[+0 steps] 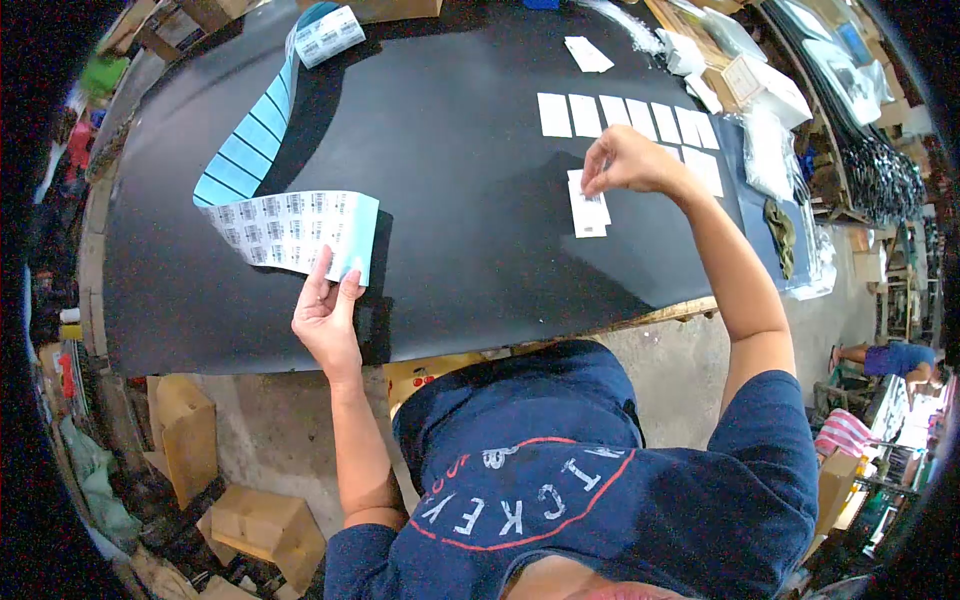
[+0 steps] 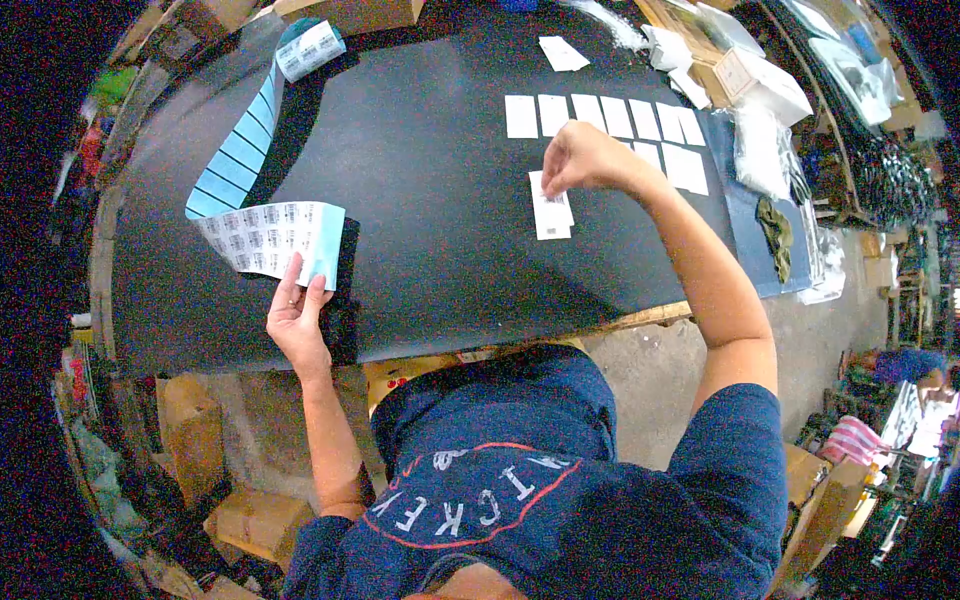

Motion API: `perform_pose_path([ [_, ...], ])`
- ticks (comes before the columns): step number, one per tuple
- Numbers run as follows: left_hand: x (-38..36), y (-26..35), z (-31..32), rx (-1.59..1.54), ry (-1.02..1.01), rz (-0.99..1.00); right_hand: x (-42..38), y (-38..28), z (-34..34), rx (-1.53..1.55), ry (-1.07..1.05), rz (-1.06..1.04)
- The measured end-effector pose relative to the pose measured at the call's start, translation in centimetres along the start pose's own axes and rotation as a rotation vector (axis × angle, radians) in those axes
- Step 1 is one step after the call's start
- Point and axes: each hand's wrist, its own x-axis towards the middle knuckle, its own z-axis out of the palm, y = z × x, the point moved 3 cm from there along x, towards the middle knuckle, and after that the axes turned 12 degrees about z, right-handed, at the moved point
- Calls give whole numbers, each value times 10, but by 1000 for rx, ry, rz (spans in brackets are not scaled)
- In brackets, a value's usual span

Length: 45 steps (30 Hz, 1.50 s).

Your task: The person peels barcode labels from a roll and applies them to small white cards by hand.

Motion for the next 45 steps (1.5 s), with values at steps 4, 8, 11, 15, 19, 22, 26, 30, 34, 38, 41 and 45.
perform_pose_path([
  [4,0,1,1,27,8,-4,-2,7,14,41,69,-45],
  [8,0,0,1,27,10,-7,-6,10,22,102,144,-3],
  [11,0,-1,1,10,-2,-6,-14,11,28,24,298,-40],
  [15,0,-1,1,13,0,-6,-29,10,34,-37,463,-93],
  [19,-1,-1,0,14,-5,-4,-39,6,35,-52,615,-77],
  [22,-2,-1,1,7,19,-15,-45,5,46,-76,587,-112],
  [26,-3,-1,-2,7,-3,-28,-70,-6,69,-31,712,-115],
  [30,-1,2,2,18,1,-28,-76,-14,105,-267,699,40],
  [34,-1,1,1,-7,20,-5,-66,-8,124,-374,654,96],
  [38,-1,2,2,20,16,-17,-65,-8,125,-412,652,149],
  [41,-1,3,2,13,25,-17,-66,-7,126,-420,648,161],
  [45,-1,3,2,3,10,-19,-68,-11,124,-444,668,173],
])
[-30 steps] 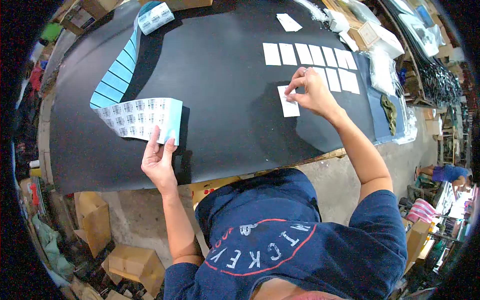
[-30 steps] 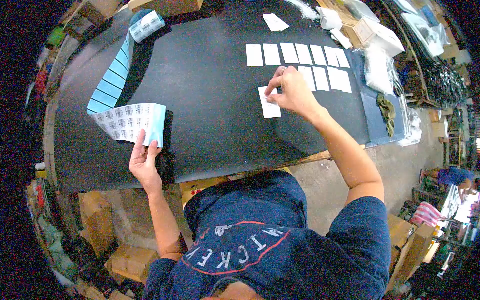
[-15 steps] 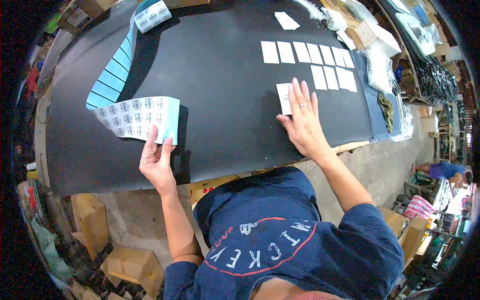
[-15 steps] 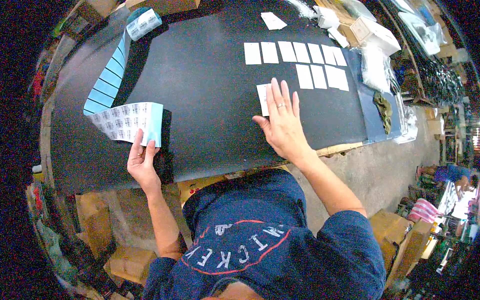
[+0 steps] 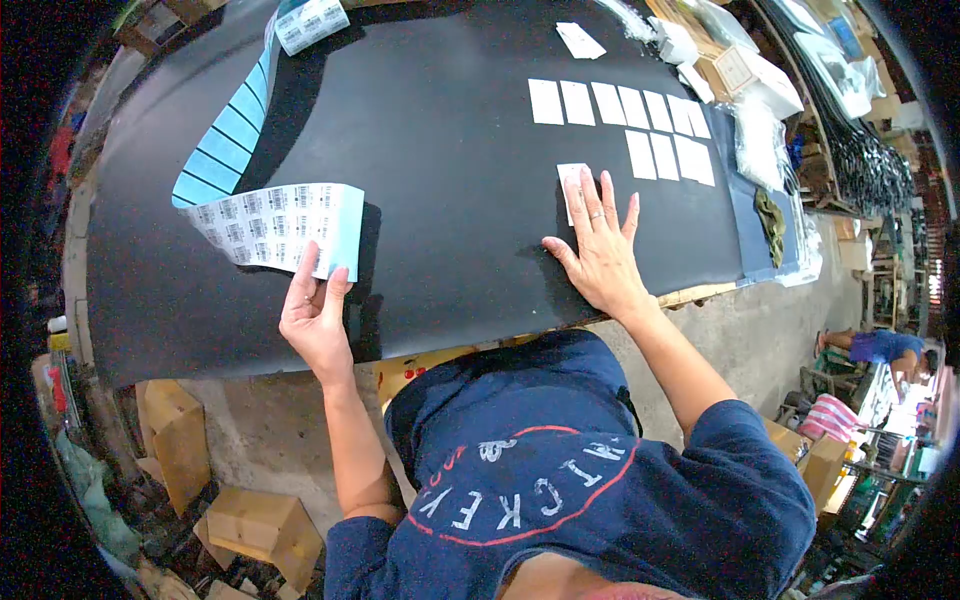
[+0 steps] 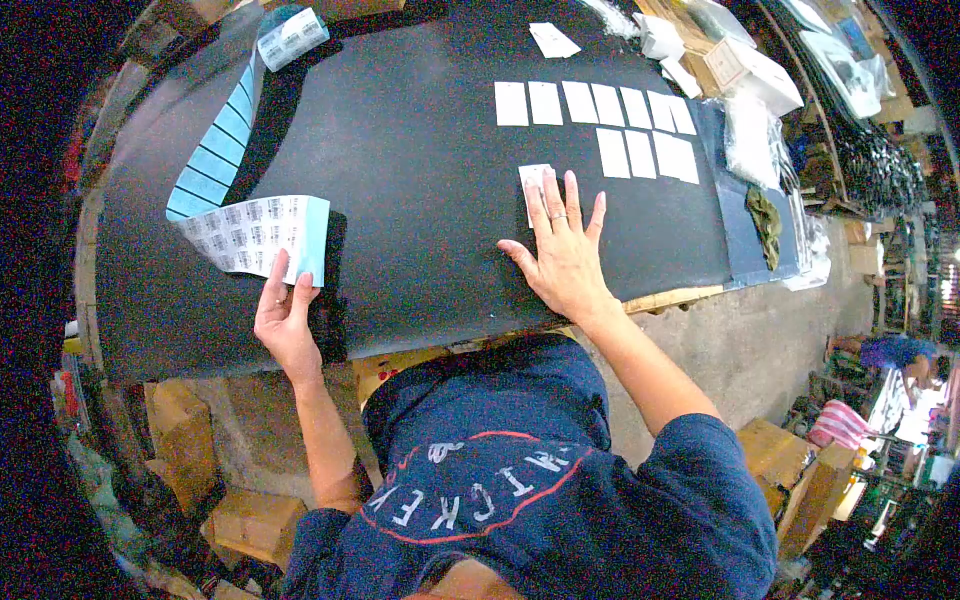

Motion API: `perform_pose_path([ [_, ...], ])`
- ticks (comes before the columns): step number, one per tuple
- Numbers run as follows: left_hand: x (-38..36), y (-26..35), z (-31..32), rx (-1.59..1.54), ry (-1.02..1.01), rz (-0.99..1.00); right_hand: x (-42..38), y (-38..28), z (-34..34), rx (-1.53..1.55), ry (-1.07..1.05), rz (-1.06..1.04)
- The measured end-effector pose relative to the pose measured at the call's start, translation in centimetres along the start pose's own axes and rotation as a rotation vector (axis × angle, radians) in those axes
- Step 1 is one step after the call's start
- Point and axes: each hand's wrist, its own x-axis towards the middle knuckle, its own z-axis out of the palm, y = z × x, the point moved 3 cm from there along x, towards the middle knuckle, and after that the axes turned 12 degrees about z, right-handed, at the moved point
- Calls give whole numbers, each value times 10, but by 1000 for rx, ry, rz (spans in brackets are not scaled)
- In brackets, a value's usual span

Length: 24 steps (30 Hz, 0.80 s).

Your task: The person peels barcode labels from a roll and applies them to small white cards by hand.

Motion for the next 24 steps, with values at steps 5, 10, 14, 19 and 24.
perform_pose_path([
  [5,-1,-1,0,-20,-13,24,-1,2,2,20,18,7],
  [10,-1,-11,-6,-7,-3,13,-2,1,2,9,38,0],
  [14,-5,-5,-4,-70,32,54,-4,1,1,9,73,-9],
  [19,-9,8,-5,6,81,127,-10,3,-2,90,62,-22],
  [24,-6,10,-1,-244,122,-38,-17,6,-5,66,26,-2],
])
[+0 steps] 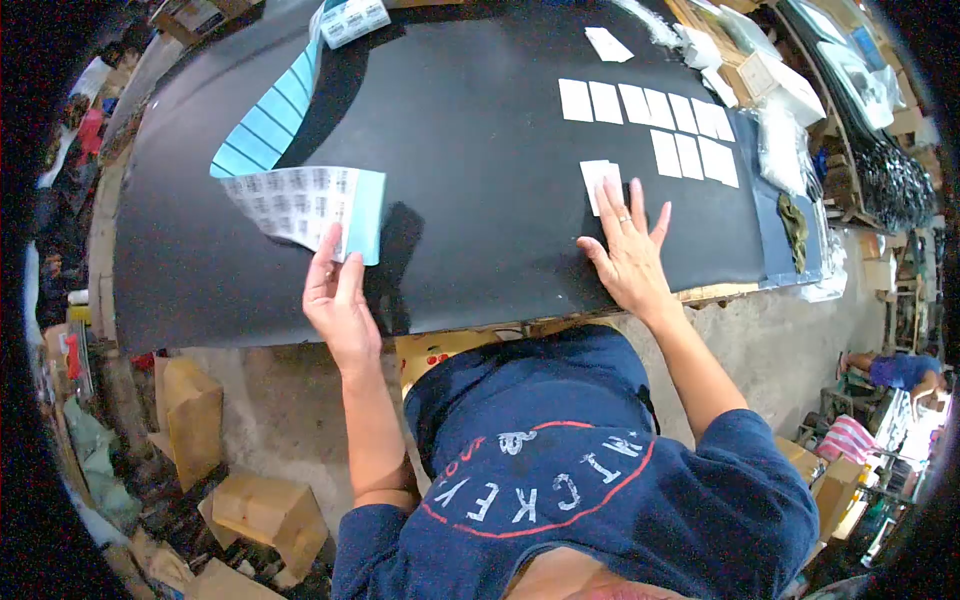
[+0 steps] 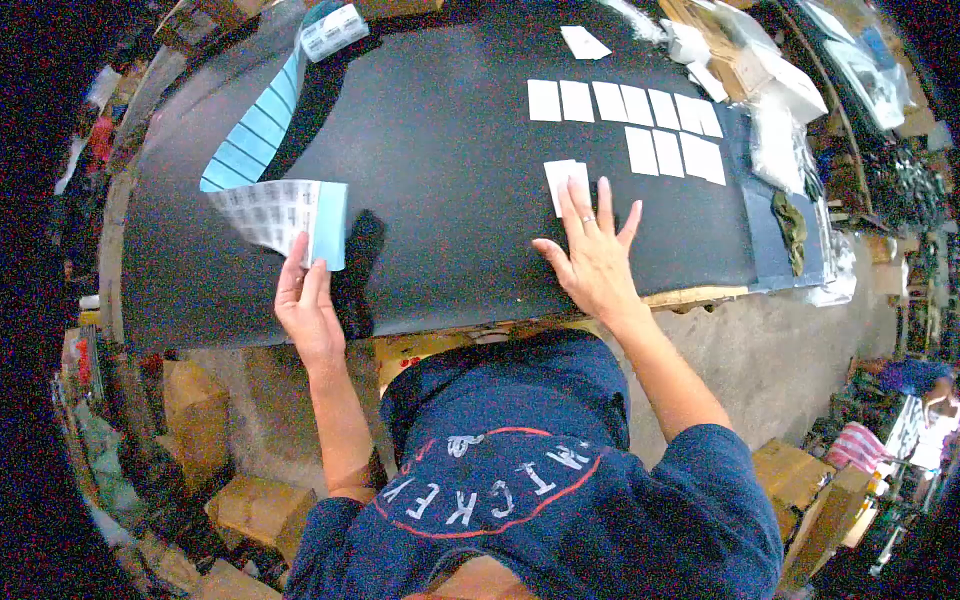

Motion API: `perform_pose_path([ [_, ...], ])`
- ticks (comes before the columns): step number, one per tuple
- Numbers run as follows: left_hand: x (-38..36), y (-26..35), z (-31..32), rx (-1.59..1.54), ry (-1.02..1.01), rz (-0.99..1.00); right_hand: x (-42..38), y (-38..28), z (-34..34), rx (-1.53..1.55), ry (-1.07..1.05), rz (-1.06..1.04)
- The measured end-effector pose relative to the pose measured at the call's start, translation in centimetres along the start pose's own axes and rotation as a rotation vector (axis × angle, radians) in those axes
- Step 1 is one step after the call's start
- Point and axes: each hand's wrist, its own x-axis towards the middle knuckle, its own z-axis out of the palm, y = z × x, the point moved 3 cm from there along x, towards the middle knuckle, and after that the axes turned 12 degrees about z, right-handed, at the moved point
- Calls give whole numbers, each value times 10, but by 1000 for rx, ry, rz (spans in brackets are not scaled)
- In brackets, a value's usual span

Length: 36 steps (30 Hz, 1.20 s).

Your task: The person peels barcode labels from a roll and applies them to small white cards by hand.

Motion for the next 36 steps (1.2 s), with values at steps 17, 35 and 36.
perform_pose_path([
  [17,-11,44,5,125,-32,120,46,-99,-40,941,-258,-253],
  [35,-18,49,40,28,-461,-22,36,-127,-43,1313,-448,-297],
  [36,-16,50,43,52,-483,-21,36,-123,-40,1309,-449,-268],
])
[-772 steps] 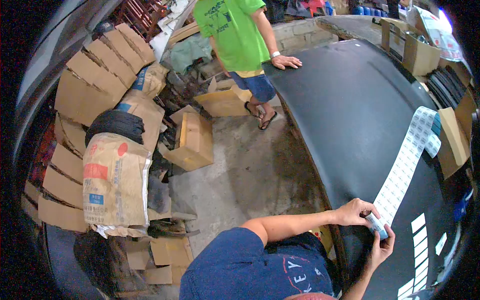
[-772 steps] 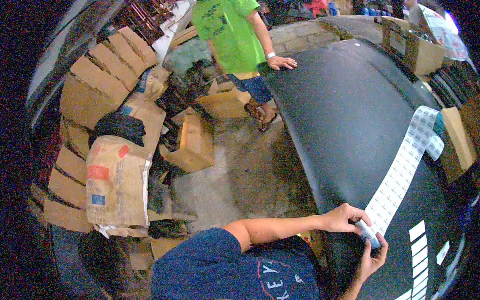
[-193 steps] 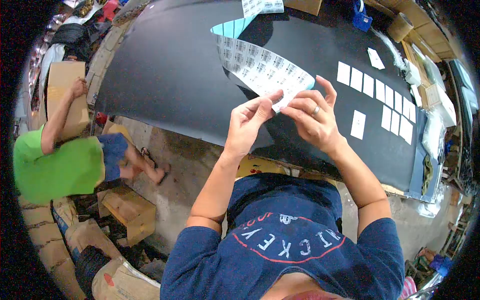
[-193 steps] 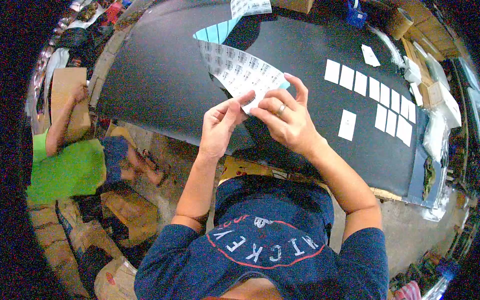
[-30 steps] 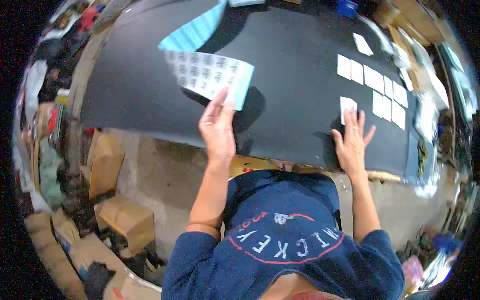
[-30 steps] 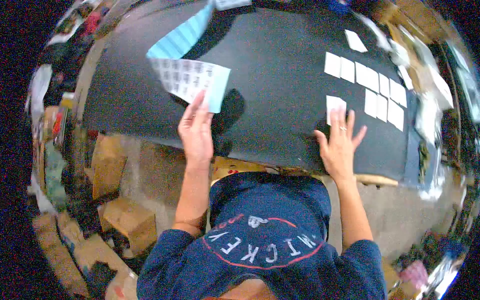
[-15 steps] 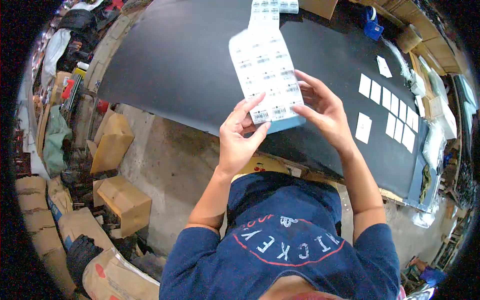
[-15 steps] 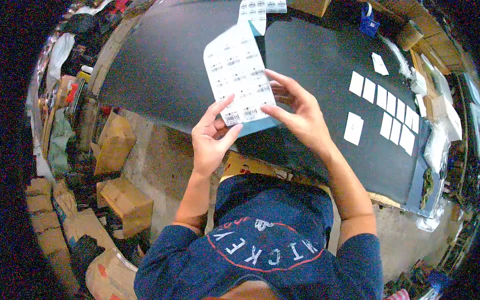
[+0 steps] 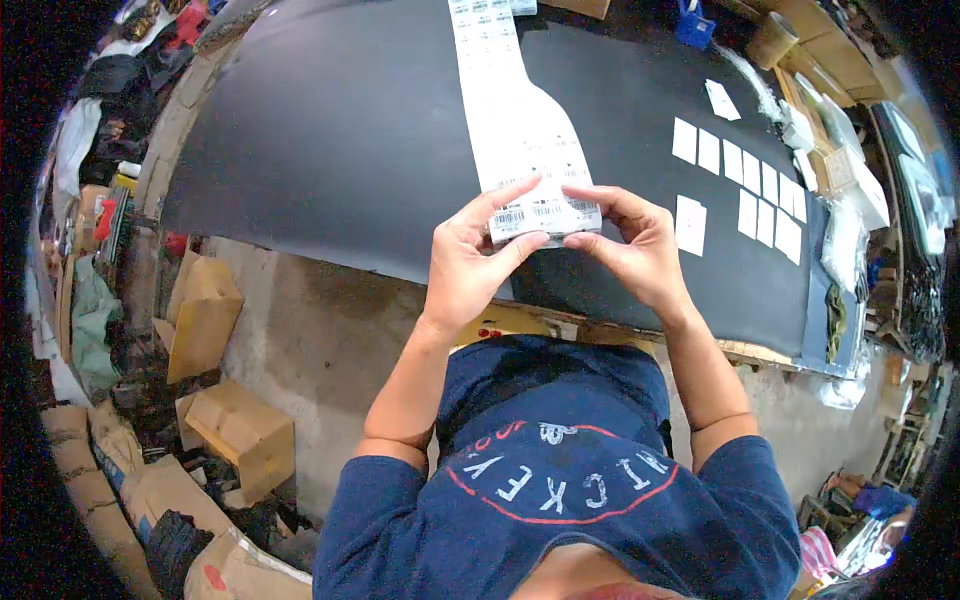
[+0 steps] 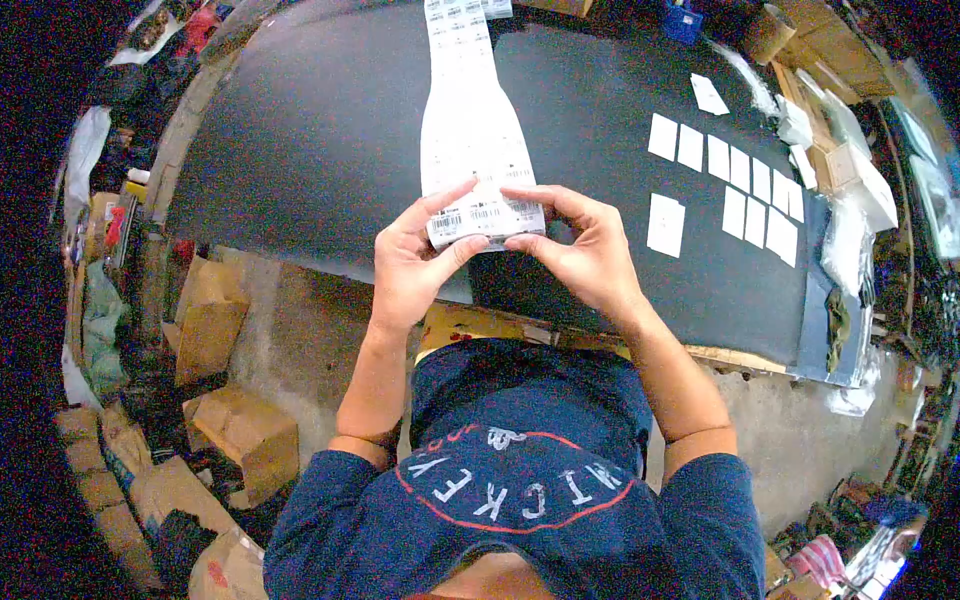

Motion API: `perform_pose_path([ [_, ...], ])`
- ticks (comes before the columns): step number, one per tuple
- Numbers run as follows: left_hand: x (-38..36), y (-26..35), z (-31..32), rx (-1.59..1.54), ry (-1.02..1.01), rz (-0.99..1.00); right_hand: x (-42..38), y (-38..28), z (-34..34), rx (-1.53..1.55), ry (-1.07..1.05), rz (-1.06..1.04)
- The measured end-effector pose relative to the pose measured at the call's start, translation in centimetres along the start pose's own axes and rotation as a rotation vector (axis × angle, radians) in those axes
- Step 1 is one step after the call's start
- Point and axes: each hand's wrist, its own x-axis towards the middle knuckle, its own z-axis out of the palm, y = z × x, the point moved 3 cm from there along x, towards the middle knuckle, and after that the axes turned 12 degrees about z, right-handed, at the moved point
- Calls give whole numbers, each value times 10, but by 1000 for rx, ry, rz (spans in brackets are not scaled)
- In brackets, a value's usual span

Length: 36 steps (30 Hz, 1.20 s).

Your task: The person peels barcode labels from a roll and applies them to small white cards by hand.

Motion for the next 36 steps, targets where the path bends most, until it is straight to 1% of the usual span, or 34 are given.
perform_pose_path([
  [1,1,1,0,-3,-2,0,-1,2,-2,3,14,23],
  [3,2,2,0,49,-28,4,0,1,-4,-2,8,13],
  [6,3,0,-5,16,-13,14,2,4,-3,-19,-4,8],
  [8,3,4,-7,56,-21,16,3,6,1,-32,-7,14],
  [10,4,5,-9,93,-31,17,3,10,6,109,-14,101],
  [15,3,1,-10,69,-33,42,6,18,7,111,10,140],
  [17,2,2,-8,83,-47,21,7,18,8,128,20,141],
  [19,2,2,-7,98,-58,0,9,13,10,89,29,28],
  [20,3,2,-8,174,-27,4,9,12,10,88,28,29],
  [21,3,3,-10,249,5,9,9,9,10,21,36,3],
  [22,4,3,-10,248,7,8,9,7,11,-46,43,-23],
  [25,5,2,-12,235,-14,5,9,10,11,-80,70,7],
  [29,4,-4,-14,186,-47,-59,10,13,10,9,48,71],
  [31,5,-6,-14,160,-53,-91,11,19,7,-66,122,-5],
  [32,6,-6,-14,154,-47,-97,13,21,7,-67,122,-6],
  [34,8,-4,-13,149,-39,-102,15,21,7,-42,145,-85],
  [36,11,-1,-11,83,22,-62,17,20,9,-22,141,-81],
])
